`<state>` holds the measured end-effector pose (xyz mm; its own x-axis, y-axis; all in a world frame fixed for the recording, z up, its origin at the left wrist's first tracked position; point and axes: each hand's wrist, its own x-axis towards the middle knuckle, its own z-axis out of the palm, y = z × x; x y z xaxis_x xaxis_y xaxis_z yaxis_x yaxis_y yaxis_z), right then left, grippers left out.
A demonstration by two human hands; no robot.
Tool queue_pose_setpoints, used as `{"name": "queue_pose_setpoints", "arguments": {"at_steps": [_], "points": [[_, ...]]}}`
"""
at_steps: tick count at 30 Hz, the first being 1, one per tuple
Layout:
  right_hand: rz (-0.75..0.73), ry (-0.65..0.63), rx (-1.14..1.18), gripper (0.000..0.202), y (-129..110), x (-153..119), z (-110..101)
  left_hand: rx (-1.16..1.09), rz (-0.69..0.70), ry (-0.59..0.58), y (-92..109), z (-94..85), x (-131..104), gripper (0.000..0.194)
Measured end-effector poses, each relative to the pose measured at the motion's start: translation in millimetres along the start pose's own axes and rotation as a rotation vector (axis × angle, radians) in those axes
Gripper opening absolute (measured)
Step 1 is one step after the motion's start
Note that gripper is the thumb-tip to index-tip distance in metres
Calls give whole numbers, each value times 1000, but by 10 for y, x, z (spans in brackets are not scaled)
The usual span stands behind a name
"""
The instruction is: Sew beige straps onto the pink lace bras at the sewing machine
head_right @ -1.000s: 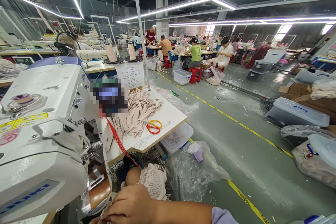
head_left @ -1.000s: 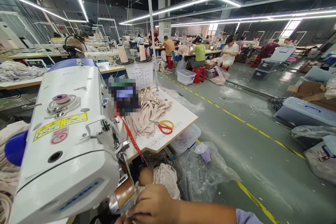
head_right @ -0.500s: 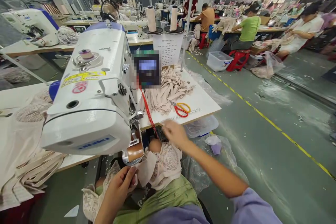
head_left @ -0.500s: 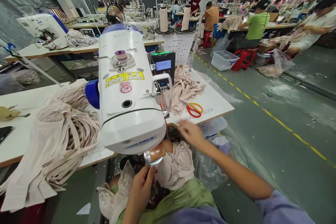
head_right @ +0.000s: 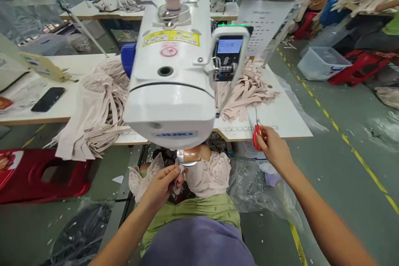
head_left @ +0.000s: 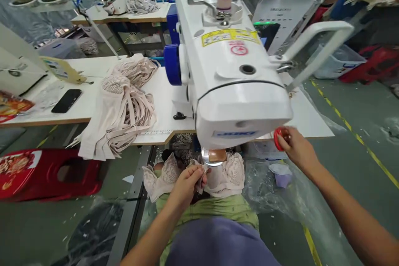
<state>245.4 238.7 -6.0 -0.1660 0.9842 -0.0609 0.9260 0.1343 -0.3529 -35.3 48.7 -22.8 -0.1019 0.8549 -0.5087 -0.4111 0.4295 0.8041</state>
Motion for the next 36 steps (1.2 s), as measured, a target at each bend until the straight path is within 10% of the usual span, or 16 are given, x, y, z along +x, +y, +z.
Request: {"name": "queue_pose_setpoints", "arguments": {"at_steps": [9, 25, 36], "points": [[-478, -313, 216, 35, -308, -1382, 256, 6, 5, 20, -23, 39, -13, 45], [-503, -476, 337, 35, -560, -1244, 457, 89, 6, -30, -68, -7, -43, 26], [-414, -488, 407, 41, -705, -1383, 489, 47, 43, 33, -69, -45, -33, 52]]}}
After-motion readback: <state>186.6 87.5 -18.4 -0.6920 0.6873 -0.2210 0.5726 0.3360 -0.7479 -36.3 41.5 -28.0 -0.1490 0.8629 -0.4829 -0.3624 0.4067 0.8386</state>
